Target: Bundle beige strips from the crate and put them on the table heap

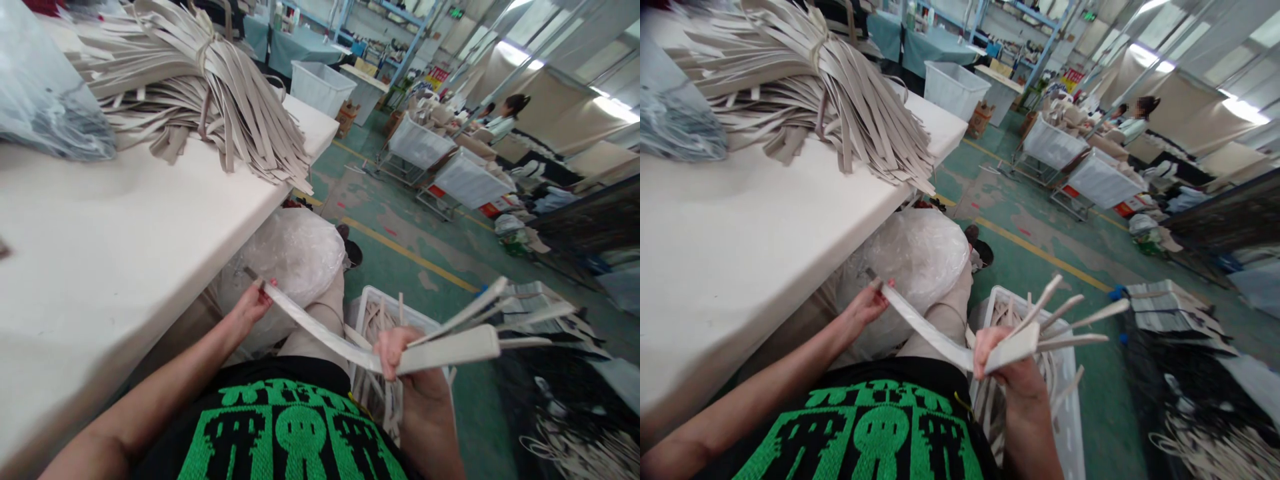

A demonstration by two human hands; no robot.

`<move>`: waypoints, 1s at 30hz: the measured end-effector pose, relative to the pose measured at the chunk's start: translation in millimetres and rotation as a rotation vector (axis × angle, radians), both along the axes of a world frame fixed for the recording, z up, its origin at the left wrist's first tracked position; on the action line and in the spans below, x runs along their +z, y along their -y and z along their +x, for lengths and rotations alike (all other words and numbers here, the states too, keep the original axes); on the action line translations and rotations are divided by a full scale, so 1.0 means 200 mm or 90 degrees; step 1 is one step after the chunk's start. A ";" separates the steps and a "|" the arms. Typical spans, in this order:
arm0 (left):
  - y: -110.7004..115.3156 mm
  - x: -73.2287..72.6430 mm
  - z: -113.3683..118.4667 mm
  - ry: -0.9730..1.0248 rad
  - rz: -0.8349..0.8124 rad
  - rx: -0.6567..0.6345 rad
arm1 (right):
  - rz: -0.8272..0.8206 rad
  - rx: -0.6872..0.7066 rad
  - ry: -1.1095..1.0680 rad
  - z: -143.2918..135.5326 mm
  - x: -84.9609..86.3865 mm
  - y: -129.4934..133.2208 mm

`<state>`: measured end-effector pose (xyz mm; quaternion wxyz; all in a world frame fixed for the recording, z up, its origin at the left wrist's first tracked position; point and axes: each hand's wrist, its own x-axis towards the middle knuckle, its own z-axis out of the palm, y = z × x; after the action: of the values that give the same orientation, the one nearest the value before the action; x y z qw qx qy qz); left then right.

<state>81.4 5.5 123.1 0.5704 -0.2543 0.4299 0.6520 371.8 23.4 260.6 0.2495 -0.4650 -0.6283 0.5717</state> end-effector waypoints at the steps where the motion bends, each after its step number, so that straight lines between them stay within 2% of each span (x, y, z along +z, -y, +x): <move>1: -0.03 0.02 -0.03 -0.011 0.012 0.007 | -0.031 0.031 -0.061 0.02 -0.01 0.00; 3: -0.07 0.08 -0.07 -0.033 0.038 0.009 | -0.101 0.098 -0.159 0.04 -0.05 -0.01; 6: -0.11 0.15 -0.10 -0.075 0.062 0.009 | -0.137 0.133 -0.180 0.00 -0.12 -0.05; 9: -0.09 0.17 -0.08 -0.197 0.119 -0.042 | -0.108 0.087 -0.199 -0.09 -0.15 -0.10; 13: 0.00 0.15 0.01 -0.443 0.276 -0.227 | -0.093 0.009 -0.167 -0.24 -0.17 -0.13; 16: 0.08 0.14 0.10 -0.599 0.375 -0.375 | -0.102 -0.007 -0.149 -0.36 -0.24 -0.14; 20: 0.14 0.16 0.18 -0.738 0.419 -0.554 | -0.096 -0.040 -0.139 -0.46 -0.34 -0.12; 24: 0.13 0.16 0.22 -0.799 0.394 -0.620 | -0.105 -0.047 -0.140 -0.50 -0.37 -0.09; 30: 0.12 0.12 0.26 -0.737 0.370 -0.638 | -0.118 -0.012 -0.115 -0.49 -0.38 -0.07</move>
<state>133.2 -18.2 146.1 0.5248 0.5031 0.5330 0.4330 274.4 37.6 184.9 0.2664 -0.4385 -0.5435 0.6644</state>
